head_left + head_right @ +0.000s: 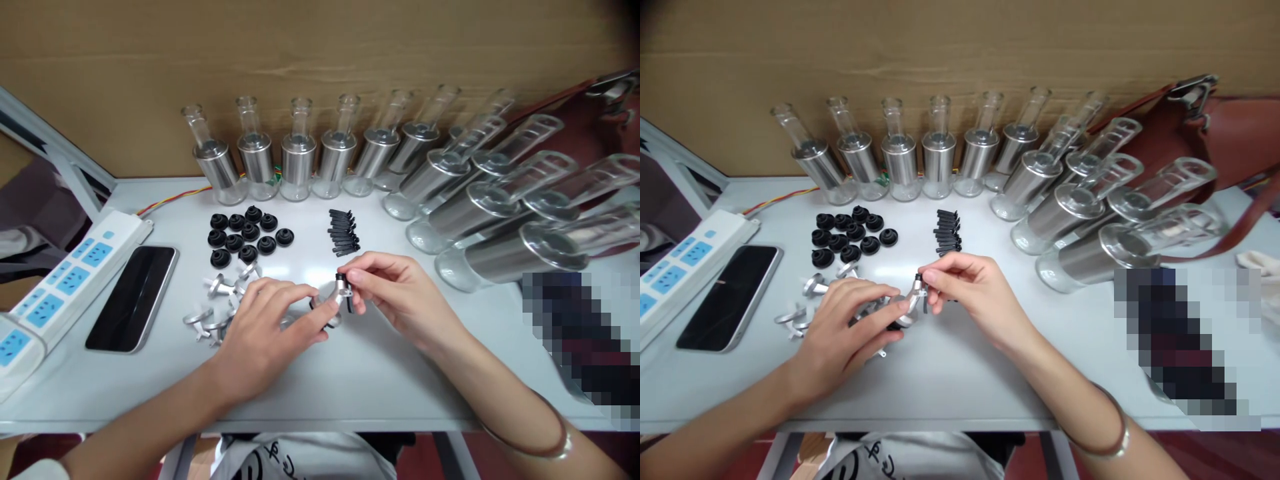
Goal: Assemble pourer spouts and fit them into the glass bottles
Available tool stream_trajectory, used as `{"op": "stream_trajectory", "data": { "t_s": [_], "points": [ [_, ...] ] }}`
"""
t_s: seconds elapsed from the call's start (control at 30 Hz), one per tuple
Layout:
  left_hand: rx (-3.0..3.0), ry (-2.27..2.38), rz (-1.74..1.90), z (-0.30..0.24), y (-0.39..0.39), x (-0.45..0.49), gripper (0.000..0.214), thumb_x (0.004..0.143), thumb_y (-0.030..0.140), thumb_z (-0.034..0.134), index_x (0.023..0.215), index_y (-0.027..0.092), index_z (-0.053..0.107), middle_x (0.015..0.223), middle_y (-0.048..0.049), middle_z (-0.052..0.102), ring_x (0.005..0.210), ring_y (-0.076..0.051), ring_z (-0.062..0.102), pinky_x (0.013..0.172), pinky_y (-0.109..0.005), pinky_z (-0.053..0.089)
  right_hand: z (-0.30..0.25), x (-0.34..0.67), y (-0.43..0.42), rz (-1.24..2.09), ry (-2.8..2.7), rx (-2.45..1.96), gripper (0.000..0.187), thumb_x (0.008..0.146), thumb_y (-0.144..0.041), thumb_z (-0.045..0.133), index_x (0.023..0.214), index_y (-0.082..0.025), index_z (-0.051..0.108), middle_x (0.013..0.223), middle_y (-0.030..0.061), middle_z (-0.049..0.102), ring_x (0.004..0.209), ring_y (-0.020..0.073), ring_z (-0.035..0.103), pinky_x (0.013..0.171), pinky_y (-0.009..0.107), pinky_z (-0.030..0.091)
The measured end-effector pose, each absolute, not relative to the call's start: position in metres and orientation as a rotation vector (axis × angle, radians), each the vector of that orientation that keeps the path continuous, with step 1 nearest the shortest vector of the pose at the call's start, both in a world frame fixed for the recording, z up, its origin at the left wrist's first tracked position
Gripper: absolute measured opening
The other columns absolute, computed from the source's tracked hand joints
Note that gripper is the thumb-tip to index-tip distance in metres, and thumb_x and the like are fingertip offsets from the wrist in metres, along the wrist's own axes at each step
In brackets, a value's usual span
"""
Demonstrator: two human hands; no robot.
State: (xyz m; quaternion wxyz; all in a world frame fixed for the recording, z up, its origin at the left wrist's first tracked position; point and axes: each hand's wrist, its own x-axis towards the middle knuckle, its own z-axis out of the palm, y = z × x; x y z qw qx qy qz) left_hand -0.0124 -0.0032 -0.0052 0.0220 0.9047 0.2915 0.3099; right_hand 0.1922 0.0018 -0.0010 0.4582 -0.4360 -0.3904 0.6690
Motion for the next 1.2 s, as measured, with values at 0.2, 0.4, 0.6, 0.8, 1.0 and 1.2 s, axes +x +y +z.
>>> {"op": "stream_trajectory", "data": {
  "t_s": [0.2,0.4,0.6,0.8,1.0,1.2],
  "points": [
    [2.691,0.975,0.986,-0.008,-0.008,-0.014,0.021,0.092,0.015,0.051,0.109,0.025,0.059,0.102,-0.0040,0.057,0.093,-0.018,0.054,0.080,-0.031,0.046,0.004,0.194,0.000,1.686,-0.999,-1.074,0.014,0.073,-0.029,0.076,0.082,-0.019,0.073,0.060,-0.0013,0.066,0.049,0.0087,0.060,0.052,0.021,0.052],
    [2.489,0.827,0.913,-0.016,-0.011,-0.020,0.035,0.087,0.003,0.048,0.116,0.022,0.057,0.112,-0.0060,0.042,0.109,-0.014,0.053,0.092,-0.025,0.051,0.004,0.193,0.000,1.721,-1.029,-1.043,0.013,0.076,-0.027,0.074,0.083,-0.017,0.070,0.057,-0.0025,0.065,0.047,0.0077,0.059,0.050,0.020,0.050],
    [2.505,0.845,0.974,-0.011,-0.009,-0.021,0.038,0.087,0.001,0.049,0.117,0.022,0.057,0.119,-0.0073,0.046,0.107,-0.014,0.054,0.091,-0.024,0.052,0.003,0.190,0.000,1.745,-1.081,-1.000,0.014,0.079,-0.028,0.071,0.084,-0.015,0.065,0.056,-0.0030,0.063,0.049,0.0079,0.059,0.052,0.020,0.049],
    [2.567,0.835,0.997,-0.011,-0.005,-0.020,0.036,0.088,0.002,0.050,0.119,0.019,0.054,0.116,-0.0087,0.058,0.105,-0.015,0.058,0.088,-0.027,0.050,0.002,0.192,0.001,1.634,-1.092,-1.090,0.020,0.079,-0.034,0.069,0.085,-0.016,0.063,0.059,-0.0023,0.063,0.049,0.0080,0.057,0.052,0.021,0.049],
    [2.605,0.817,1.033,-0.010,-0.003,-0.018,0.021,0.091,0.010,0.052,0.112,0.014,0.055,0.107,-0.0103,0.065,0.099,-0.016,0.061,0.083,-0.030,0.048,0.002,0.192,0.002,1.606,-1.101,-1.064,0.017,0.079,-0.032,0.069,0.084,-0.017,0.065,0.060,-0.0026,0.063,0.051,0.0079,0.058,0.053,0.021,0.049],
    [2.614,0.843,1.037,-0.011,-0.003,-0.018,0.022,0.089,0.008,0.055,0.111,0.014,0.056,0.108,-0.0106,0.065,0.098,-0.017,0.061,0.086,-0.033,0.046,0.004,0.193,0.001,1.572,-1.176,-1.053,0.013,0.081,-0.030,0.068,0.087,-0.018,0.070,0.064,-0.0013,0.064,0.055,0.0085,0.059,0.059,0.023,0.051]
  ]
}}
